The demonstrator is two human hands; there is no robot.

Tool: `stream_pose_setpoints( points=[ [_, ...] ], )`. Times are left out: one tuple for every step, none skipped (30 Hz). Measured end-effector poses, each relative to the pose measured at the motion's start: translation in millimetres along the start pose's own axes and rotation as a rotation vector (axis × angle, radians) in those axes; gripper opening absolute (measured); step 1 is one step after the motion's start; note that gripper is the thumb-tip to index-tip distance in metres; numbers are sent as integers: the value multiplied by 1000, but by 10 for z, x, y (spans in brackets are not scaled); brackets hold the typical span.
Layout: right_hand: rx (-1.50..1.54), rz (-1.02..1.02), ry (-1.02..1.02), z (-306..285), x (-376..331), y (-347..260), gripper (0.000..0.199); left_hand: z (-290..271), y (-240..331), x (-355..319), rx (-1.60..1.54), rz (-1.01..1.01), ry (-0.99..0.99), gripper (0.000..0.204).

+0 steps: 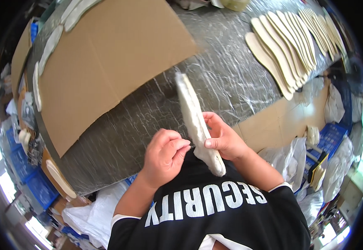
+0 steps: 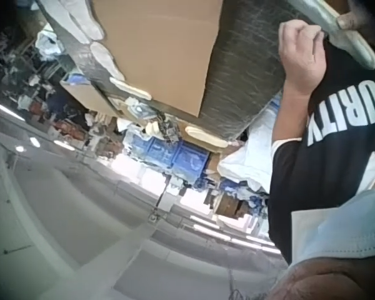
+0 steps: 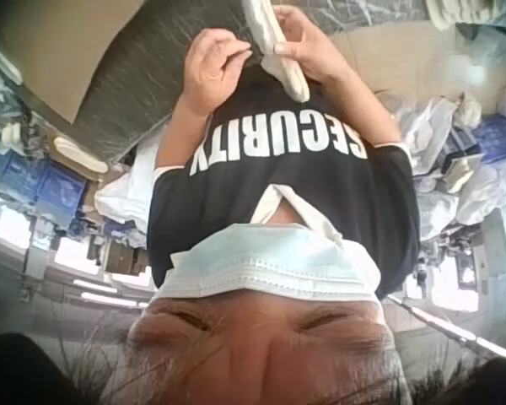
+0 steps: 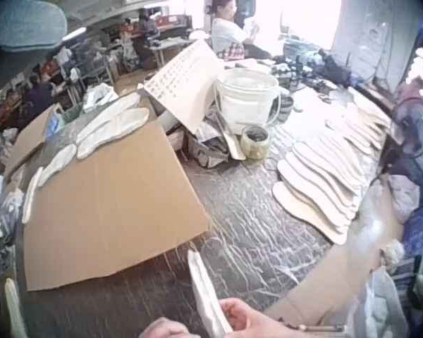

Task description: The person is applying white fur lining to shoe insoles by hand.

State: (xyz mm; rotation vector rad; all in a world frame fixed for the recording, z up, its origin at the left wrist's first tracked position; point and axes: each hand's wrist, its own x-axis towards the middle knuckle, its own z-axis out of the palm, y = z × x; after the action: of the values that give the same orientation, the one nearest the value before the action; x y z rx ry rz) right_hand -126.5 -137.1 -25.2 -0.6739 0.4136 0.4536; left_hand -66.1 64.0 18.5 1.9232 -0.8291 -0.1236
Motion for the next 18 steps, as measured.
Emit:
stream_pose_setpoints(
  points=[
    [70, 46, -120, -48, -35, -13, 86, -24, 36, 81, 73, 87, -13, 23],
    [77, 37, -166, -40, -86, -46, 91, -50, 117, 190, 125, 158, -46, 23],
    [46, 48, -234, -117, -115, -33, 91, -58, 189, 276, 175, 231, -77, 24],
    [45, 32, -272, -115, -153, -59, 88, -53, 230, 314, 232, 263, -126, 25],
    [43, 17, -309, -103, -195, -78, 86, -31, 274, 354, 232, 279, -143, 25],
    [52, -2, -306, -105, -238, -78, 86, -8, 314, 393, 249, 315, -196, 26],
    [67, 11, -343, -114, -281, -77, 83, 20, 348, 424, 263, 351, -249, 27],
    [82, 25, -379, -131, -321, -75, 80, 53, 368, 431, 274, 360, -270, 28],
    [90, 8, -375, -166, -348, -63, 80, 79, 401, 444, 272, 373, -285, 28],
    [70, 16, -410, -208, -367, -41, 77, 102, 435, 455, 267, 369, -307, 28],
    [48, 26, -445, -230, -395, -29, 74, 126, 464, 463, 261, 364, -328, 28],
    [81, -16, -459, -220, -425, -14, 64, 151, 487, 469, 258, 374, -341, 28],
    [88, -27, -454, -212, -455, -10, 64, 170, 500, 468, 269, 386, -349, 27],
    [73, -23, -421, -207, -485, -7, 58, 189, 510, 466, 280, 398, -356, 26],
    [57, -17, -387, -204, -513, -6, 52, 207, 512, 459, 278, 404, -366, 26],
    [62, -24, -387, -198, -535, -9, 52, 220, 510, 446, 282, 431, -371, 24],
    [82, 20, -355, -193, -554, -14, 46, 231, 511, 434, 287, 456, -375, 22],
    [102, 66, -325, -190, -567, -12, 41, 239, 520, 423, 288, 459, -380, 22]
  ],
)
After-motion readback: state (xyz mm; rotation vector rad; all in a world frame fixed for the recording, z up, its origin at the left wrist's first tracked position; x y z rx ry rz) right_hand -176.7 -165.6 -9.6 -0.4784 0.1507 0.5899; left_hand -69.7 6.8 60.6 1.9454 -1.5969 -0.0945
